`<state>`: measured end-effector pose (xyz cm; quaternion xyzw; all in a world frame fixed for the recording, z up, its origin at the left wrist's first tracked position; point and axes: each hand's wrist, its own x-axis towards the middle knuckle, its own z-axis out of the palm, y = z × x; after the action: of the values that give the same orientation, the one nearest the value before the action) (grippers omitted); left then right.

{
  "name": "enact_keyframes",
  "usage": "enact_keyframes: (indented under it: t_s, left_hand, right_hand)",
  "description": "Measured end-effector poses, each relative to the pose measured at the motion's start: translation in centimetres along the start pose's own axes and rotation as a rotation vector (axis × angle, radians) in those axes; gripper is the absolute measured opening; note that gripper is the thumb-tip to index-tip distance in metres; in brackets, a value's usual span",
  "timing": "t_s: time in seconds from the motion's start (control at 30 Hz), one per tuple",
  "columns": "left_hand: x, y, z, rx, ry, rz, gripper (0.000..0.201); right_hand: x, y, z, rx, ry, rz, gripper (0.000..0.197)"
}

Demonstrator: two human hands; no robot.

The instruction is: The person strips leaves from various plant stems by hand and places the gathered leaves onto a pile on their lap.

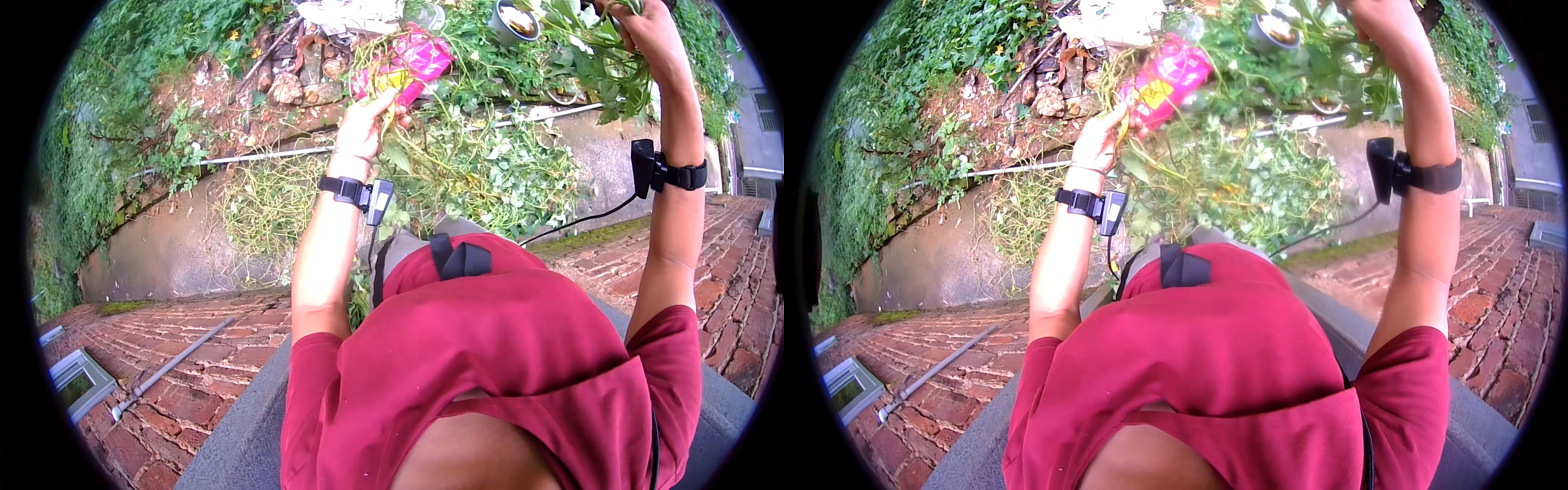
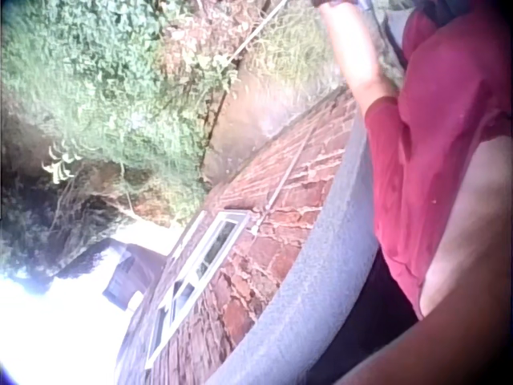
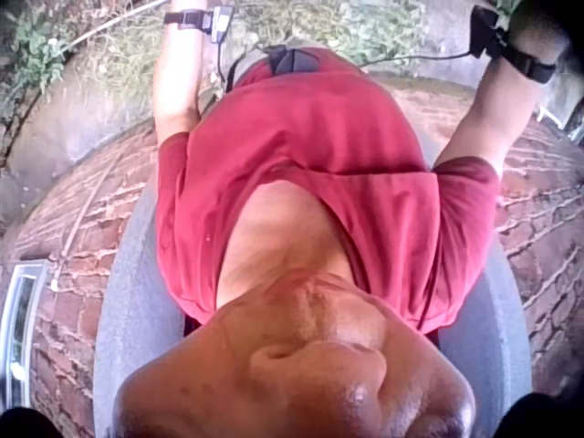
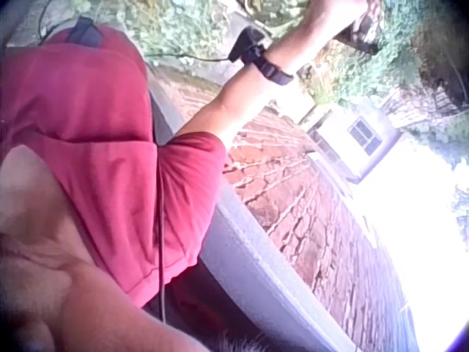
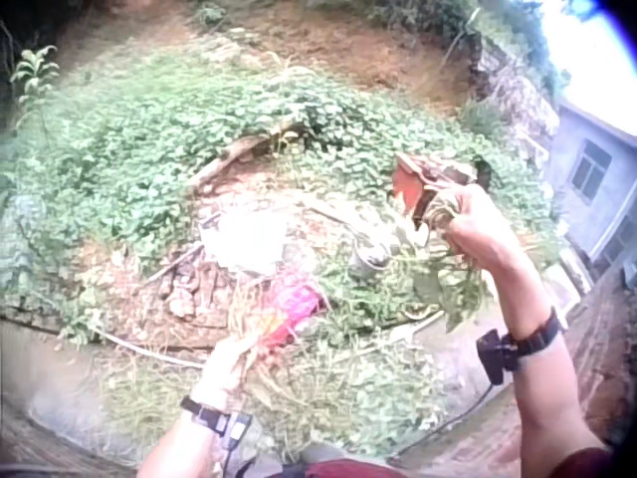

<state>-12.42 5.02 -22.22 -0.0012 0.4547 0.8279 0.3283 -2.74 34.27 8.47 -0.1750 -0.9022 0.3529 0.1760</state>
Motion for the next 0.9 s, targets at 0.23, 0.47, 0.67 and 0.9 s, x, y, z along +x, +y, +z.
enact_keyframes:
  t_s: [0.23,0.47,0.67,0.9]
  left_hand:
    - [-2.2,1.7,0.6,-0.512,0.063,0.108,0.058]
    - [-3.0,1.9,3.5,-0.517,0.027,0.241,0.042]
    - [-4.6,7.0,7.9,-0.355,-0.006,0.435,0.040]
    - [-6.1,9.2,10.7,-0.398,-0.021,0.496,0.040]
  right_hand:
    - [-0.9,16.2,-3.9,0.044,-0.232,0.169,0.015]
    - [-4.3,22.7,2.0,0.010,-0.403,0.067,0.008]
    - [-7.1,24.3,9.2,-0.113,-0.568,-0.043,0.032]
    - [-7.0,18.5,14.6,0.205,-0.384,-0.098,0.035]
